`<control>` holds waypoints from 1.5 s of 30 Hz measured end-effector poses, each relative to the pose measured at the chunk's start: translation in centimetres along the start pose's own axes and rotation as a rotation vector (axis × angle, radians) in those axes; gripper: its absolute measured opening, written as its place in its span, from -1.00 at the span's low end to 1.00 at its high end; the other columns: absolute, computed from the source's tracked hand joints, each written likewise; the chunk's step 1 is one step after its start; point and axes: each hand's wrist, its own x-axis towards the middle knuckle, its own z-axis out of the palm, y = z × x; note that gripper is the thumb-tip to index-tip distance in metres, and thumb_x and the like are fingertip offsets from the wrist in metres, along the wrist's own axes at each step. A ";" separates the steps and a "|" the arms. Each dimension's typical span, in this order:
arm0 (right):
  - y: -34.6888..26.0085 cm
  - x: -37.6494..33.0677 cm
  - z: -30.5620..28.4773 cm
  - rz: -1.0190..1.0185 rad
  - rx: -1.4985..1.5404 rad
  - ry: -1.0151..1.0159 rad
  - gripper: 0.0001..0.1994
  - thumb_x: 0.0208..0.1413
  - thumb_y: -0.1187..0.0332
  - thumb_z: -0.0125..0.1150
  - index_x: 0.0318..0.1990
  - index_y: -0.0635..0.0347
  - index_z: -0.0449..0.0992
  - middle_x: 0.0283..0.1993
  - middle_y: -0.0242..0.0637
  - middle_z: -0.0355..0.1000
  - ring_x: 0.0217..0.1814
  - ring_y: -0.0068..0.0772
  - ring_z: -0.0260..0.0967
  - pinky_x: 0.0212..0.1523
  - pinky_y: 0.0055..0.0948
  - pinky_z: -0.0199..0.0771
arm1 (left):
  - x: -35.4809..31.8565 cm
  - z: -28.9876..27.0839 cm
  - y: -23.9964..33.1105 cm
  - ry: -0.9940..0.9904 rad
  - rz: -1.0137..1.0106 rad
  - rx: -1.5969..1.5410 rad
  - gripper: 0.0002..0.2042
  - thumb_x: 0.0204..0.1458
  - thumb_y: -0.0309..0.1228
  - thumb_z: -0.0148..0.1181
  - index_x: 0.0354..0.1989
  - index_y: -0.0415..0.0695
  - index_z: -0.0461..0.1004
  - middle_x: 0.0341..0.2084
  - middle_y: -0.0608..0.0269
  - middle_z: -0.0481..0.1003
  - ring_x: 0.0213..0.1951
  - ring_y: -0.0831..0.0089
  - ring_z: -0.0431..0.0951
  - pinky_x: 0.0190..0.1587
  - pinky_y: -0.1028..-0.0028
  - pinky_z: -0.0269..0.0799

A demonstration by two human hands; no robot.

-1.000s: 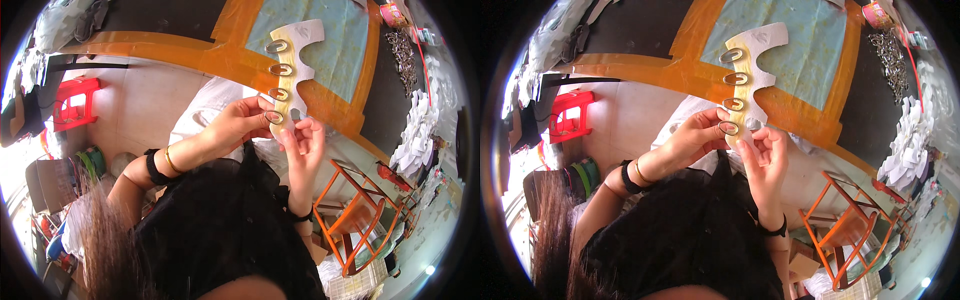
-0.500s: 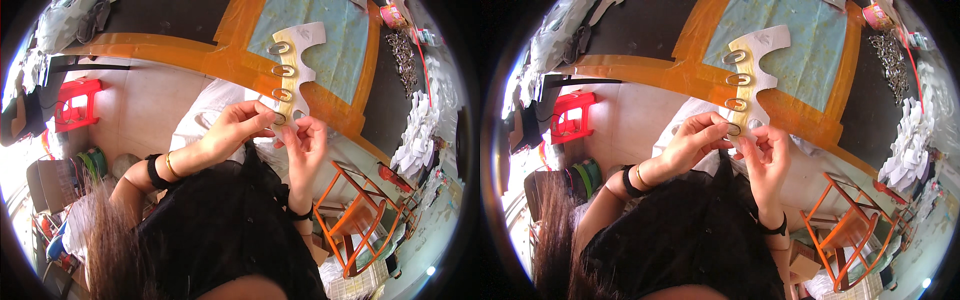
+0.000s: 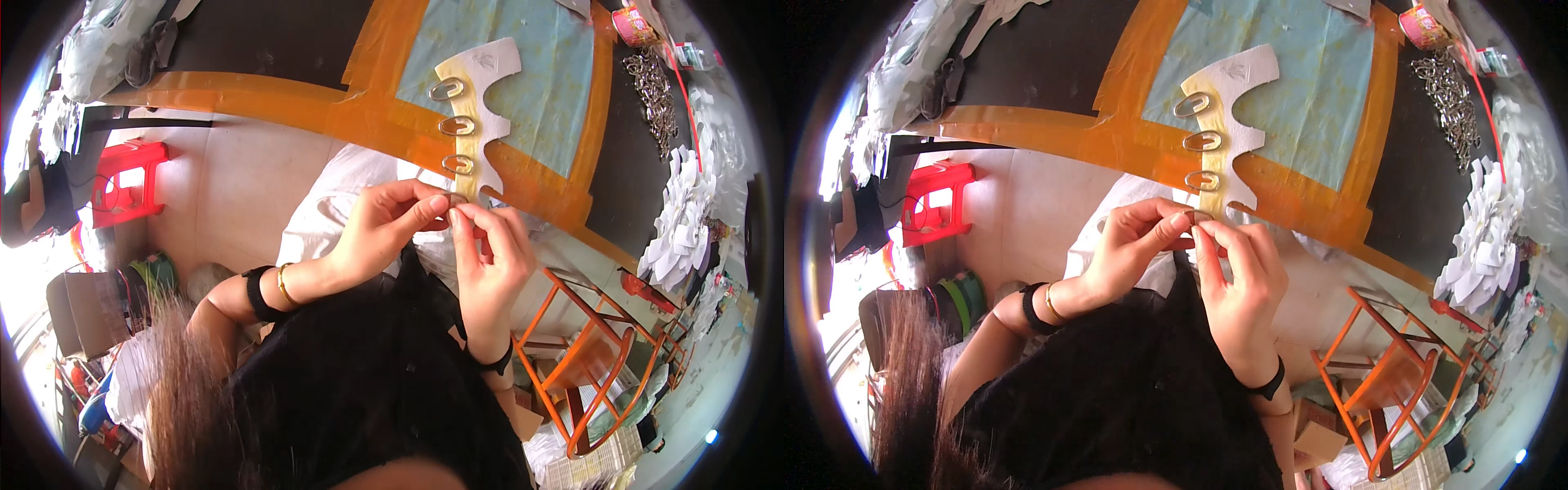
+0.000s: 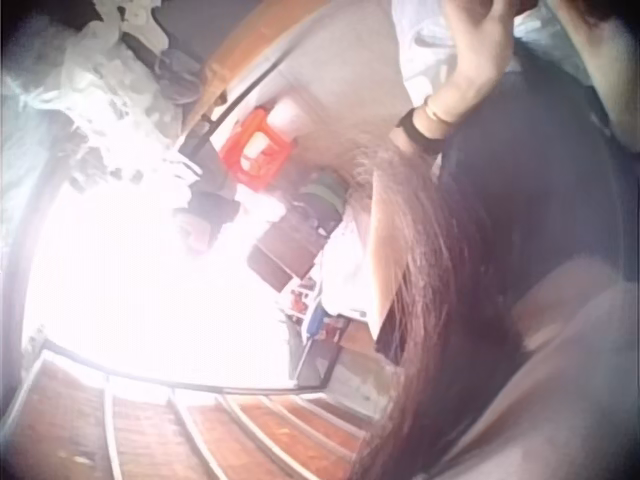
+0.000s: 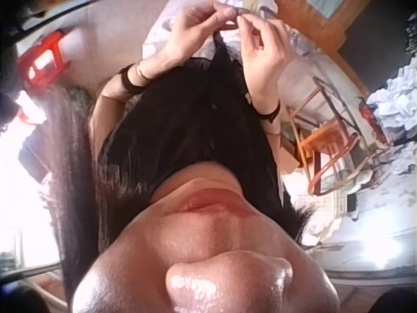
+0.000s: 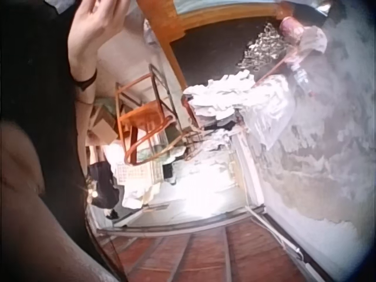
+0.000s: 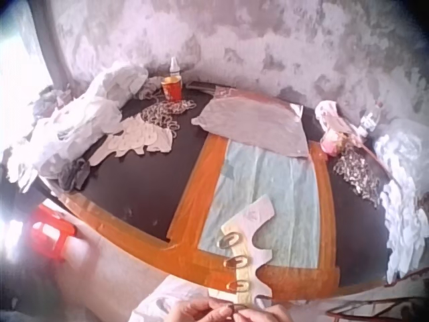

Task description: The recorder is manually attaching metal rings to white shoe upper components and applying markings with a tool.

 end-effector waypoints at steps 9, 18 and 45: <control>0.1 0.5 0.4 0.140 -0.033 -0.037 -0.84 -0.20 0.58 0.28 -0.45 0.21 0.42 -0.54 -0.34 0.25 -0.60 -0.46 0.20 -0.60 -0.48 0.22 | 0.2 -0.2 0.8 0.053 0.241 0.615 -0.85 0.05 -0.44 0.15 -0.29 -0.28 0.51 -0.37 0.14 0.52 -0.36 0.55 0.50 -0.39 0.60 0.43; 0.5 0.9 0.4 0.202 0.204 -0.083 -0.82 -0.22 0.61 0.22 -0.45 0.22 0.35 -0.54 -0.46 0.18 -0.56 -0.63 0.10 -0.54 -0.64 0.14 | 0.2 -1.2 1.6 0.043 -0.109 0.156 -0.77 0.17 -0.37 -0.02 -0.23 -0.32 0.43 -0.28 0.22 0.47 -0.20 0.55 0.47 -0.07 0.49 0.42; 1.6 1.0 0.3 0.245 0.425 -0.143 -0.90 -0.11 0.58 0.22 -0.44 0.24 0.42 -0.54 -0.51 0.20 -0.59 -0.78 0.03 -0.59 -0.75 0.03 | 0.6 -0.8 2.9 0.061 -0.127 0.096 -0.85 0.03 -0.47 0.18 -0.30 -0.30 0.47 -0.34 0.19 0.53 -0.28 0.56 0.52 -0.14 0.57 0.45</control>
